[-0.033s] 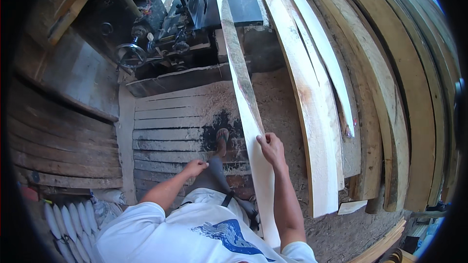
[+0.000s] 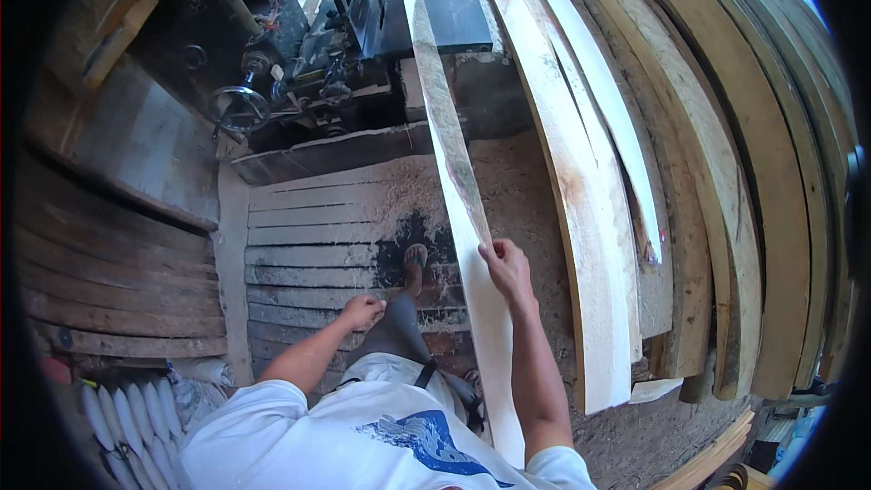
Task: The person places long wooden planks onto a large industrial table saw, aligns them against a guide, and pushes them through the blade to trim the edges.
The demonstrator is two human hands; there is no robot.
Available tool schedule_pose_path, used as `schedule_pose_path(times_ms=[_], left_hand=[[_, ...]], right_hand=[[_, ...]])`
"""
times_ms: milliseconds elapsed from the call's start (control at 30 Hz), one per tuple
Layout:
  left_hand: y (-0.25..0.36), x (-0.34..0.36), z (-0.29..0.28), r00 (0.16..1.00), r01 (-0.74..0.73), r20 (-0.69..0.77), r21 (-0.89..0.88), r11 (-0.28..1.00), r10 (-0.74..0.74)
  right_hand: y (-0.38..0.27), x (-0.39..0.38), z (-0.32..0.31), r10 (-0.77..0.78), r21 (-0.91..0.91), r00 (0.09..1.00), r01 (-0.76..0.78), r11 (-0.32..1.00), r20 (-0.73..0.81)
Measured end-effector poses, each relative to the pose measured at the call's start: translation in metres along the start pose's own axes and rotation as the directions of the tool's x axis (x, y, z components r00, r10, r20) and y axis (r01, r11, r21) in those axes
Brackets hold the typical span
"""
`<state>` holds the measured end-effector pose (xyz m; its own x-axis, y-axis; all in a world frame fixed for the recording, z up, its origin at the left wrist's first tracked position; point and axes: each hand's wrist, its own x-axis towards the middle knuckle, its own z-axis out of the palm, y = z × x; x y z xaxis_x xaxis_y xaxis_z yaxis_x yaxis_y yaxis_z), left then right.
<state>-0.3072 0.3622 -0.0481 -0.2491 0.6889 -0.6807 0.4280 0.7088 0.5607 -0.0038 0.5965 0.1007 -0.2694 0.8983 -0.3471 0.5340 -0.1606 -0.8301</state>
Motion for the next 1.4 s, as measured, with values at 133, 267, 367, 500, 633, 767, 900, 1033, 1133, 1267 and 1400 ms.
schedule_pose_path(times_ms=[133, 267, 367, 500, 633, 767, 900, 1033, 1133, 1267, 1400], left_hand=[[0.011, 0.107, -0.106, 0.972, -0.079, -0.233, -0.173, 0.982, 0.038], [0.092, 0.200, -0.240, 0.855, -0.277, -0.470, -0.059, 0.959, 0.218], [0.200, 0.268, -0.343, 0.711, -0.487, -0.445, 0.248, 0.837, 0.545], [0.202, 0.336, -0.480, 0.461, -0.497, -0.046, 0.814, 0.301, 0.886], [0.229, 0.407, -0.514, 0.398, -0.533, 0.317, 0.843, -0.064, 0.861], [0.239, 0.451, -0.488, 0.447, -0.346, -0.499, 0.669, 0.658, 0.742], [0.246, 0.454, -0.480, 0.389, -0.192, -0.832, 0.347, 0.918, 0.396], [0.229, 0.461, -0.477, 0.115, -0.150, -0.992, -0.061, 0.987, -0.044], [0.212, 0.449, -0.465, 0.099, -0.497, -0.907, -0.401, 0.770, -0.409], [0.181, 0.414, -0.406, 0.256, -0.631, -0.599, -0.698, 0.338, -0.759], [0.184, 0.420, -0.376, 0.948, -0.227, -0.316, -0.726, -0.650, 0.022]], right_hand=[[-0.072, 0.174, 0.046, 0.022, 0.037, 0.997, -0.024, 0.999, 0.072], [-0.130, 0.323, 0.089, 0.056, 0.331, 0.978, -0.121, 0.936, 0.201], [-0.119, 0.408, 0.071, 0.231, 0.497, 0.876, -0.438, 0.749, 0.424], [-0.194, 0.365, 0.125, -0.243, -0.006, 0.874, 0.265, 0.964, -0.421], [-0.247, 0.268, 0.169, -0.264, 0.305, 0.903, 0.371, 0.877, -0.338], [-0.200, 0.273, 0.240, -0.123, 0.225, 0.991, 0.108, 0.968, 0.054], [-0.213, 0.334, 0.278, -0.063, 0.381, 0.996, 0.037, 0.924, 0.057], [-0.250, 0.406, 0.294, -0.232, 0.355, 0.972, 0.230, 0.906, -0.037], [-0.266, 0.444, 0.298, -0.251, 0.454, 0.959, 0.285, 0.844, -0.135], [-0.266, 0.474, 0.299, -0.249, 0.468, 0.934, 0.344, 0.814, -0.255], [-0.262, 0.499, 0.321, -0.314, 0.436, 0.904, 0.417, 0.797, -0.290]])
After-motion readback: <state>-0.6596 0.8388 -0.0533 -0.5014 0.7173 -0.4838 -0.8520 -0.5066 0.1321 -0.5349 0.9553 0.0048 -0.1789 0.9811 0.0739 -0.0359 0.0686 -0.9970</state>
